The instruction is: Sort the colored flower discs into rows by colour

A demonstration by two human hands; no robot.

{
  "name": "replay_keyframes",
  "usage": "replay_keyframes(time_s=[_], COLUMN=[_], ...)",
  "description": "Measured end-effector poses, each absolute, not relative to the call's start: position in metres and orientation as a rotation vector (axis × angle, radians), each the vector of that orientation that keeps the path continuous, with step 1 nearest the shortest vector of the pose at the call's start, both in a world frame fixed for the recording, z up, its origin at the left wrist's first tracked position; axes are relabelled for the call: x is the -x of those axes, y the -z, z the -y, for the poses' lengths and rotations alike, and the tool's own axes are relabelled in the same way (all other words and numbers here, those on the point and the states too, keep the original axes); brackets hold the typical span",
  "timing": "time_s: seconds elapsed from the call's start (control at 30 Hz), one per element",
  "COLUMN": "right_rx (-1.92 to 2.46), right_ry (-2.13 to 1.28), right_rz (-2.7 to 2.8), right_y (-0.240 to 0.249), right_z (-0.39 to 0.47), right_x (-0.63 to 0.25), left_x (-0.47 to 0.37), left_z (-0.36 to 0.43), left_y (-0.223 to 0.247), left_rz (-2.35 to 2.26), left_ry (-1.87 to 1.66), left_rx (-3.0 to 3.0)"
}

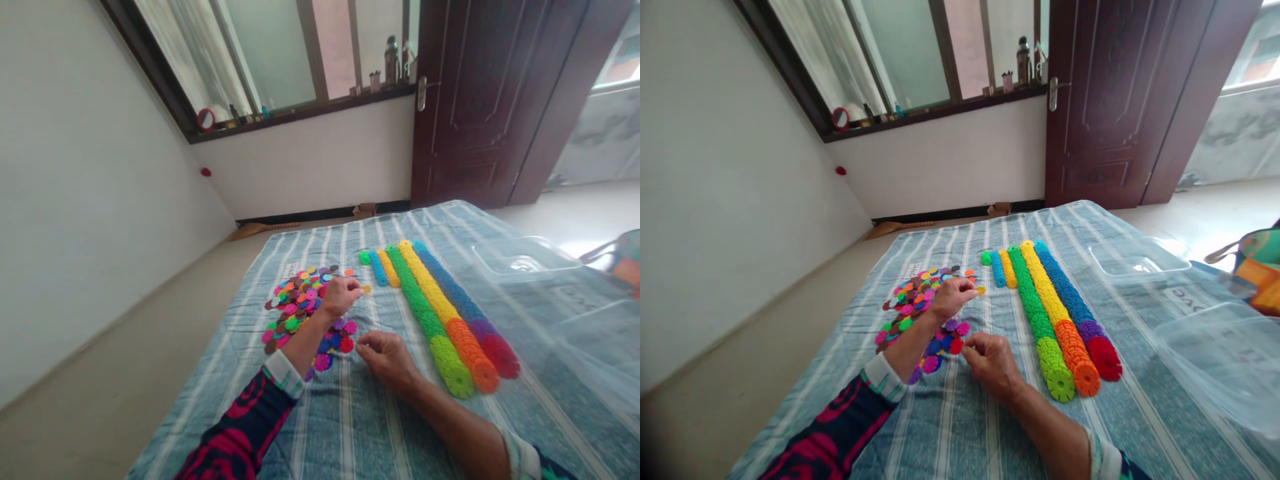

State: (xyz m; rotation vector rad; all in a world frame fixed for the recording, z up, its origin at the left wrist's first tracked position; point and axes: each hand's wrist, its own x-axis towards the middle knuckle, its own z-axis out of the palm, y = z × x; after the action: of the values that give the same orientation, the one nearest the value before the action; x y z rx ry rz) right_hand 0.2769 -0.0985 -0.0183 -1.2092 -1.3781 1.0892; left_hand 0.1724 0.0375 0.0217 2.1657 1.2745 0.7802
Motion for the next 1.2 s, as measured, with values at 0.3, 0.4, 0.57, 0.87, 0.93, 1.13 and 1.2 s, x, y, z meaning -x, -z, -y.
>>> replay_keyframes(time_s=[0.3,0.4,0.57,0.87,0.93,1.13,1.2], right_rx=[1.188,1.177,1.165,1.212,1.223,1.231,1.230], right_ry=[-1.022,-0.990,-0.987,-0.956,-0.951,-0.941,-0.937], right_rz=[1.414,1.431,1.458,1.487,1.485,1.510,1.527], right_y=[0.023,0.024,0.023,0.025,0.026,0.025,0.024], right_z=[0.095,0.094,0.094,0.094,0.094,0.094,0.094], right_x=[-0.276,-0.275,-0.276,-0.276,-0.275,-0.275,-0.276], left_x=[-0.249,-0.254,-0.258,-0.257,-0.257,-0.253,-0.252], left_z=[-0.060,-0.062,-0.064,-0.064,-0.063,-0.055,-0.053], left_y=[-0.002,-0.001,0.002,0.002,0.000,0.000,0.002], left_rz=[-1.359,-1.406,-1.489,-1.523,-1.552,-1.648,-1.658], left_ry=[-0.578,-0.513,-0.494,-0.530,-0.525,-0.525,-0.498], left_rx=[-2.366,-2.377,-2.356,-2.328,-2.342,-2.414,-2.436])
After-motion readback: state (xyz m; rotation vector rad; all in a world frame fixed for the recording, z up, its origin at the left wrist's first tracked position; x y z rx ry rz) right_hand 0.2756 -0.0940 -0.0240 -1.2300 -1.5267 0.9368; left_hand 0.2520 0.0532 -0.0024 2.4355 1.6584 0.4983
